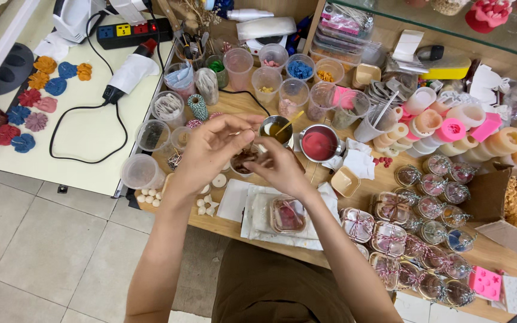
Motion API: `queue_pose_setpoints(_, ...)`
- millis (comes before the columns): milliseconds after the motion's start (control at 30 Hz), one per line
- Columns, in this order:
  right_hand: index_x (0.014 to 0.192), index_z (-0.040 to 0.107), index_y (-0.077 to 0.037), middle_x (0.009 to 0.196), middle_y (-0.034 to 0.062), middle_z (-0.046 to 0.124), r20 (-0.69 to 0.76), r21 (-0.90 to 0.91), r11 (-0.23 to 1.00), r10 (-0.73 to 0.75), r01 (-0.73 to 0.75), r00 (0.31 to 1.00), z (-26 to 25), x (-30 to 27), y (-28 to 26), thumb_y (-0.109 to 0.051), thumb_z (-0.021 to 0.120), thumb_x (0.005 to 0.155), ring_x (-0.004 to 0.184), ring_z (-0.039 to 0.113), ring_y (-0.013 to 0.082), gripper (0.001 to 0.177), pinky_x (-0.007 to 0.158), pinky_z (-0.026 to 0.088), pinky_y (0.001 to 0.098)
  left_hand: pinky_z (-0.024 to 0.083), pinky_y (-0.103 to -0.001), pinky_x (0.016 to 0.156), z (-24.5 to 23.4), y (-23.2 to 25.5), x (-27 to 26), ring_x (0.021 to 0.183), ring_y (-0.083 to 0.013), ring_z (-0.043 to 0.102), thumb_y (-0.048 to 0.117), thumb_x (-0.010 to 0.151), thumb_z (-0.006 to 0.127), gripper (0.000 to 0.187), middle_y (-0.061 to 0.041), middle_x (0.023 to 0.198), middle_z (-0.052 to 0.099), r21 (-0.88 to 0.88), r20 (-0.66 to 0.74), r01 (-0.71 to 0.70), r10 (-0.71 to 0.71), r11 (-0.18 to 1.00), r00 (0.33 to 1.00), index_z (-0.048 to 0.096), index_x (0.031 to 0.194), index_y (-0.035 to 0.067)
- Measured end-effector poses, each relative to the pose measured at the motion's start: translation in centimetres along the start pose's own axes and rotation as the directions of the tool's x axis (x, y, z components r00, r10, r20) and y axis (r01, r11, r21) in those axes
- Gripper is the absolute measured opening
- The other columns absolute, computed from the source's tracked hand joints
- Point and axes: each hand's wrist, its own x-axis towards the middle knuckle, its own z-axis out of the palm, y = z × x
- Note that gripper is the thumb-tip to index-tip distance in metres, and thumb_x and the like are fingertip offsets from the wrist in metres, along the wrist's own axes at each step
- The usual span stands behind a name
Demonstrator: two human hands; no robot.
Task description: The person places wax shavings and wax shapes into a small square container, then ties a ribbon around the container to secure it.
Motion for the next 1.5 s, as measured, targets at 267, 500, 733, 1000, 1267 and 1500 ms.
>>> queue_pose_setpoints(267,0.111,0.073,0.002,0.094,0.0072,0.078,0.054,0.176,0.982,0.055,-0.064,0.997,4.1,4.4,9.5,-0.021,0.064,0.100,0.087,0.072,0.0094,0.027,0.078,0.059,0.0263,0.054,-0.033,0.100,-1.9,6.4,-2.3,0.124,-0.0226,0.069,0.015,0.112,0.060,0.008,-0.012,0.124,0.072,-0.286,-0.253,-0.175,0.102,0.942,0.962,0.063,0.114,0.008)
queue_pose_setpoints(500,0.104,0.076,0.002,0.097,0.0111,0.075,0.142,0.173,0.967,0.165,-0.189,0.976,3.2,4.9,8.8,-0.023,0.058,0.106,0.080,0.067,0.0113,0.031,0.071,0.055,0.0269,0.055,-0.027,0.093,-3.1,-3.3,-3.8,0.117,-0.0128,0.064,0.016,0.102,0.068,0.012,-0.007,0.131,0.065,0.261,-0.418,0.018,0.096,0.965,0.903,0.066,0.106,0.005)
queue_pose_setpoints(733,0.112,0.077,0.002,0.101,0.0100,0.071,-0.010,-0.007,0.972,-0.236,0.236,0.972,-1.3,5.1,0.6,-0.020,0.061,0.108,0.095,0.063,0.0126,0.027,0.087,0.051,0.0302,0.049,-0.029,0.096,-4.3,-15.3,-8.7,0.120,-0.0139,0.060,0.017,0.100,0.068,0.013,-0.006,0.131,0.063,0.151,-0.524,0.215,-0.106,0.965,0.845,0.067,0.106,0.006)
queue_pose_setpoints(1000,0.106,0.074,-0.001,0.083,0.0051,0.069,-0.014,-0.048,0.997,-0.052,0.052,0.999,-3.3,3.4,-8.5,-0.024,0.059,0.107,0.074,0.062,0.0073,0.027,0.067,0.051,0.0253,0.035,-0.039,0.116,-2.0,-16.0,-5.9,0.145,-0.0265,0.045,0.016,0.105,0.069,0.014,-0.016,0.150,0.052,0.209,-0.135,0.042,-0.014,0.977,0.991,0.065,0.112,0.005)
queue_pose_setpoints(1267,0.112,0.076,0.001,0.079,0.0029,0.066,-0.058,0.286,0.955,0.101,-0.081,0.993,-6.8,-0.4,-7.7,-0.021,0.060,0.108,0.072,0.062,0.0079,0.027,0.063,0.047,0.0237,0.041,-0.045,0.122,2.3,-13.6,-5.3,0.146,-0.0328,0.048,0.017,0.108,0.052,0.014,-0.025,0.150,0.052,-0.839,0.189,0.297,-0.269,0.456,0.945,0.055,0.118,0.008)
queue_pose_setpoints(1500,0.112,0.072,0.000,0.085,0.0005,0.065,-0.185,0.523,0.841,0.271,-0.138,0.945,-9.2,-3.9,-4.2,-0.024,0.057,0.110,0.078,0.064,0.0081,0.028,0.074,0.059,0.0278,0.049,-0.045,0.112,6.0,-13.6,-7.1,0.133,-0.0341,0.060,0.017,0.110,0.049,0.010,-0.027,0.141,0.060,-0.782,0.404,0.539,-0.402,0.314,0.821,0.055,0.113,0.009)
